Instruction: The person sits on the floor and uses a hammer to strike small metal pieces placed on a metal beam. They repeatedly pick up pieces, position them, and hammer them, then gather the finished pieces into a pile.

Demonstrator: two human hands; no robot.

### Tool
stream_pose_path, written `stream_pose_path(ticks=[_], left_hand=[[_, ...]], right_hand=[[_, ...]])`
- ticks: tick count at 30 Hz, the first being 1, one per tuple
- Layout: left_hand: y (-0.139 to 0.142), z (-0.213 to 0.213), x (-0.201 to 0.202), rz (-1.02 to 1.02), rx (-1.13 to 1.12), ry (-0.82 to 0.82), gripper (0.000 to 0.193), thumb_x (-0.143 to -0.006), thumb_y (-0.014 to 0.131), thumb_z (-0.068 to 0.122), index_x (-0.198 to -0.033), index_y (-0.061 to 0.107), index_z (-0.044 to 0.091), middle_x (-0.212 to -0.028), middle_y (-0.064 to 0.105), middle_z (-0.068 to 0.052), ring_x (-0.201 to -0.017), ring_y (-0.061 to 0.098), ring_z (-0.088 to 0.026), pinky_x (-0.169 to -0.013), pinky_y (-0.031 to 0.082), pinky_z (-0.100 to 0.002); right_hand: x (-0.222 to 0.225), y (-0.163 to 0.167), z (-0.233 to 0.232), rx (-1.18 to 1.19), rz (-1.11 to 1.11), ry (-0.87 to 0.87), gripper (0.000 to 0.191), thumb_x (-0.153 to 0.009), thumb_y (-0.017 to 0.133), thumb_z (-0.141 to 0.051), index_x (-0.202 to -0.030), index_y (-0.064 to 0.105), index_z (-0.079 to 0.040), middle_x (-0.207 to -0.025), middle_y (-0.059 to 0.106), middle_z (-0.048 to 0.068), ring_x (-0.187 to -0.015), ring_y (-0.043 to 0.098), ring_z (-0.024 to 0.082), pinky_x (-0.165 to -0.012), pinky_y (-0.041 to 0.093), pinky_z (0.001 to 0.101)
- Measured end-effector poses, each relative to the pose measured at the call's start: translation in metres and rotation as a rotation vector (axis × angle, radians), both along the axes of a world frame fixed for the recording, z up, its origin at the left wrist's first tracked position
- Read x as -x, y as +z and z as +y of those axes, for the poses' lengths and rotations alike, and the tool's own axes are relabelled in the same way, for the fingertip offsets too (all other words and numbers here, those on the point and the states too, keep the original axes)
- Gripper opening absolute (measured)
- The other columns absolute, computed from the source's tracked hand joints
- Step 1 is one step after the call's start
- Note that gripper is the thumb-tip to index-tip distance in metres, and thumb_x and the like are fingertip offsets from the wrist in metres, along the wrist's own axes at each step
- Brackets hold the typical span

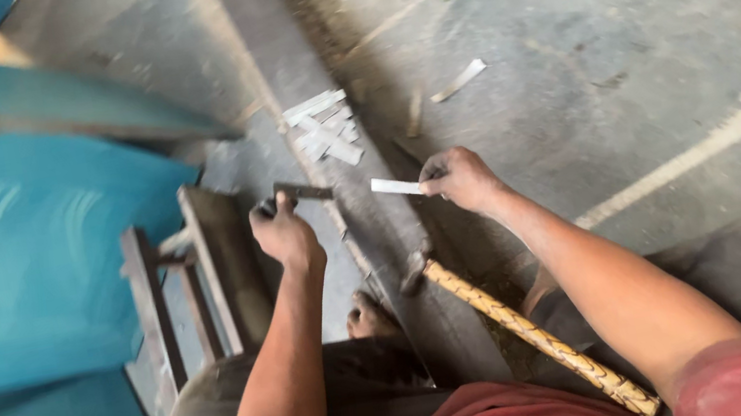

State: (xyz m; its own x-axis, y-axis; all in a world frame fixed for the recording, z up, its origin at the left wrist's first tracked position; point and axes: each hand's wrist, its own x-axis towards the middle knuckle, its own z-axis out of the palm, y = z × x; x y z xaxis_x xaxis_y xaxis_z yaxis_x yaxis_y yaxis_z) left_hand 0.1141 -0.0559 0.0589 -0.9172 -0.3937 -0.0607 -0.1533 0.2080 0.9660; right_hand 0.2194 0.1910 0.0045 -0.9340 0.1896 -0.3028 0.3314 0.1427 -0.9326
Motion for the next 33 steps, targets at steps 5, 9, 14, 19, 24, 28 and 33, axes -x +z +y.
stream_pose_path(ticks=[5,9,14,19,24,28,33], left_hand=[[0.046,-0.023,-0.031,-0.036,-0.221,-0.038,0.014,-0.096,0.069,0.010,-0.095,0.057,0.003,-0.076,0.062,-0.004,-0.058,0.048,-0.011,-0.051,0.040,-0.029],[0.067,-0.040,-0.068,-0.099,-0.434,-0.029,0.012,-0.097,0.066,0.010,-0.098,0.056,0.004,-0.080,0.069,-0.008,-0.049,0.046,-0.009,-0.041,0.035,-0.027],[0.039,-0.051,-0.090,-0.222,-0.428,0.005,0.013,-0.095,0.067,0.012,-0.101,0.062,0.001,-0.079,0.071,-0.008,-0.051,0.045,-0.010,-0.043,0.034,-0.028],[-0.023,-0.043,-0.068,-0.170,-0.171,0.009,0.017,-0.090,0.074,0.011,-0.098,0.066,-0.002,-0.083,0.076,-0.009,-0.070,0.065,-0.013,-0.065,0.050,-0.030],[-0.046,-0.031,-0.058,-0.337,-0.100,-0.121,0.023,-0.087,0.078,0.017,-0.098,0.071,-0.002,-0.086,0.077,-0.014,-0.076,0.068,-0.022,-0.072,0.054,-0.038],[-0.044,-0.022,-0.055,-0.408,0.077,-0.199,0.030,-0.084,0.079,0.024,-0.101,0.071,0.002,-0.092,0.076,-0.017,-0.087,0.074,-0.031,-0.080,0.055,-0.042],[-0.044,-0.026,-0.052,-0.314,0.308,-0.297,0.032,-0.084,0.080,0.026,-0.100,0.071,0.001,-0.097,0.075,-0.023,-0.095,0.072,-0.040,-0.085,0.055,-0.047]], right_hand=[[-0.010,-0.004,-0.049,-0.299,0.206,0.077,0.018,-0.075,0.085,-0.015,-0.088,0.080,-0.002,-0.076,0.076,0.014,-0.067,0.071,0.020,-0.066,0.054,0.0347],[-0.018,-0.009,-0.066,-0.270,0.096,0.084,0.020,-0.081,0.082,-0.016,-0.098,0.079,-0.005,-0.081,0.077,0.011,-0.066,0.072,0.017,-0.066,0.057,0.0331],[-0.019,0.001,-0.069,-0.176,0.009,0.015,0.023,-0.087,0.078,-0.014,-0.109,0.077,-0.007,-0.092,0.078,0.005,-0.066,0.067,0.014,-0.062,0.056,0.0305],[-0.020,0.011,-0.074,-0.343,0.140,0.161,0.052,-0.079,0.085,-0.013,-0.128,0.068,-0.010,-0.104,0.074,0.006,-0.079,0.065,0.011,-0.071,0.058,0.0268],[-0.026,0.006,-0.091,-0.473,0.052,0.155,0.067,-0.074,0.087,-0.015,-0.136,0.063,-0.011,-0.116,0.069,0.006,-0.079,0.066,0.015,-0.077,0.061,0.0315],[-0.036,0.015,-0.099,-0.609,-0.132,0.170,0.063,-0.083,0.082,-0.020,-0.141,0.057,-0.012,-0.117,0.067,0.008,-0.088,0.067,0.016,-0.085,0.059,0.0352],[-0.068,0.036,-0.093,-0.774,-0.141,0.234,0.062,-0.085,0.081,-0.022,-0.138,0.055,-0.004,-0.116,0.065,0.012,-0.090,0.067,0.021,-0.086,0.056,0.0405]])
